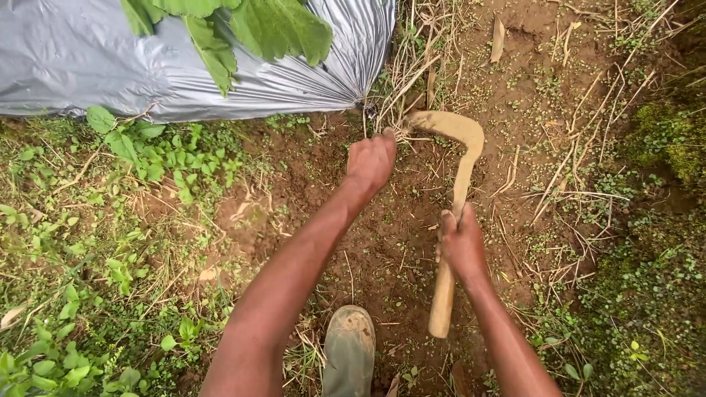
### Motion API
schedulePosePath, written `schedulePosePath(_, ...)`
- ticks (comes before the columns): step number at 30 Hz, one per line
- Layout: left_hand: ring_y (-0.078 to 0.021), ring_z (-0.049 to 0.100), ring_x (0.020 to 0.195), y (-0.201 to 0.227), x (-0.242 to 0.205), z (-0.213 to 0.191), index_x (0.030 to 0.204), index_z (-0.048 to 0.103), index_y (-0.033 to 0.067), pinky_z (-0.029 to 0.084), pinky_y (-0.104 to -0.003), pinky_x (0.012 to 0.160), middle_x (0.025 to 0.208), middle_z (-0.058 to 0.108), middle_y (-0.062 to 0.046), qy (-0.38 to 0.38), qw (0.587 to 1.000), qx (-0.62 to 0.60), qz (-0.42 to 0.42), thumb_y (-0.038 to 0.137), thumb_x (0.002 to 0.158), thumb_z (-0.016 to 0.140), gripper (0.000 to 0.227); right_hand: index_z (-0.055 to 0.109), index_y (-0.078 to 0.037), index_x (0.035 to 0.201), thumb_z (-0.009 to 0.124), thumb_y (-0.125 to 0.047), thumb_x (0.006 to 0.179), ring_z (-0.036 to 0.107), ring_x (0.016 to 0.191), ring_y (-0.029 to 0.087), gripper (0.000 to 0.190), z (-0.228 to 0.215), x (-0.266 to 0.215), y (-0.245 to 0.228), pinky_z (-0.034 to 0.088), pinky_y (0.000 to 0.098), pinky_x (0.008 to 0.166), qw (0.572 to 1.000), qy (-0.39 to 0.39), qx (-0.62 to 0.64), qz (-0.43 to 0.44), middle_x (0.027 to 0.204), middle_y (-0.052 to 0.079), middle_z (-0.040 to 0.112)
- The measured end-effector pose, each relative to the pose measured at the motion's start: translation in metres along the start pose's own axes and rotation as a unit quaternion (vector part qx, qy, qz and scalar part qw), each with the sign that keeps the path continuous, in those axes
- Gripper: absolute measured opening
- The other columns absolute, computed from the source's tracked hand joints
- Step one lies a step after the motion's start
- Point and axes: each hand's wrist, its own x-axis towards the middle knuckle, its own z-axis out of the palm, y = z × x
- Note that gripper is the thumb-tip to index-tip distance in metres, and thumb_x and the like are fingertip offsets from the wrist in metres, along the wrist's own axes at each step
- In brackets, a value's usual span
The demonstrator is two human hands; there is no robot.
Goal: Weeding a garden bed by hand and using a hand scythe to clear the soil between rows.
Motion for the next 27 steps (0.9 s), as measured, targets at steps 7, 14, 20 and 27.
schedulePosePath(7, -0.0072, 0.053, 0.045, -0.037, -0.020, 0.047, 0.132, 0.061, 0.0032, 0.055, -0.024, 0.046, 0.086, 0.072, -0.012, -0.044, 0.988, 0.138, 0.052, 0.009, 0.105, 0.036, 0.037, 0.041, 0.005, 0.143, 0.037, -0.006, 0.107, 0.050, 0.049, 0.015, 0.038, -0.019, -0.032, 0.039, 0.050, 0.0267, 0.040, 0.999, -0.003, 0.019, 0.035, 0.068, 0.008, 0.052)
schedulePosePath(14, -0.0046, 0.058, 0.049, -0.032, -0.053, -0.013, 0.140, 0.055, 0.0005, 0.059, -0.024, 0.052, 0.122, 0.066, -0.026, -0.107, 0.985, 0.125, 0.048, 0.025, 0.103, 0.045, 0.045, 0.046, -0.001, 0.123, 0.037, -0.004, 0.109, 0.049, 0.047, 0.014, 0.017, -0.037, -0.028, 0.031, 0.047, 0.0253, 0.041, 0.992, 0.089, 0.075, -0.051, 0.066, 0.006, 0.052)
schedulePosePath(20, -0.0234, 0.054, 0.098, -0.032, -0.028, -0.034, 0.148, 0.048, 0.0084, 0.047, -0.032, 0.076, 0.131, 0.050, -0.018, 0.096, 0.970, 0.162, 0.155, 0.024, 0.091, 0.067, 0.062, 0.045, 0.003, 0.126, 0.038, -0.007, 0.109, 0.051, 0.046, 0.014, 0.021, -0.040, 0.004, 0.077, 0.049, 0.0274, 0.039, 0.993, 0.092, 0.076, -0.013, 0.067, 0.007, 0.052)
schedulePosePath(27, -0.0179, 0.036, 0.104, -0.030, 0.040, -0.026, 0.142, 0.054, 0.0221, 0.029, -0.035, 0.091, 0.119, 0.048, 0.001, 0.052, 0.873, 0.434, 0.217, 0.016, 0.103, 0.047, 0.040, 0.047, 0.002, 0.124, 0.039, -0.009, 0.109, 0.052, 0.047, 0.015, 0.020, -0.037, 0.011, 0.089, 0.049, 0.0280, 0.039, 0.991, 0.109, 0.074, 0.006, 0.069, 0.009, 0.053)
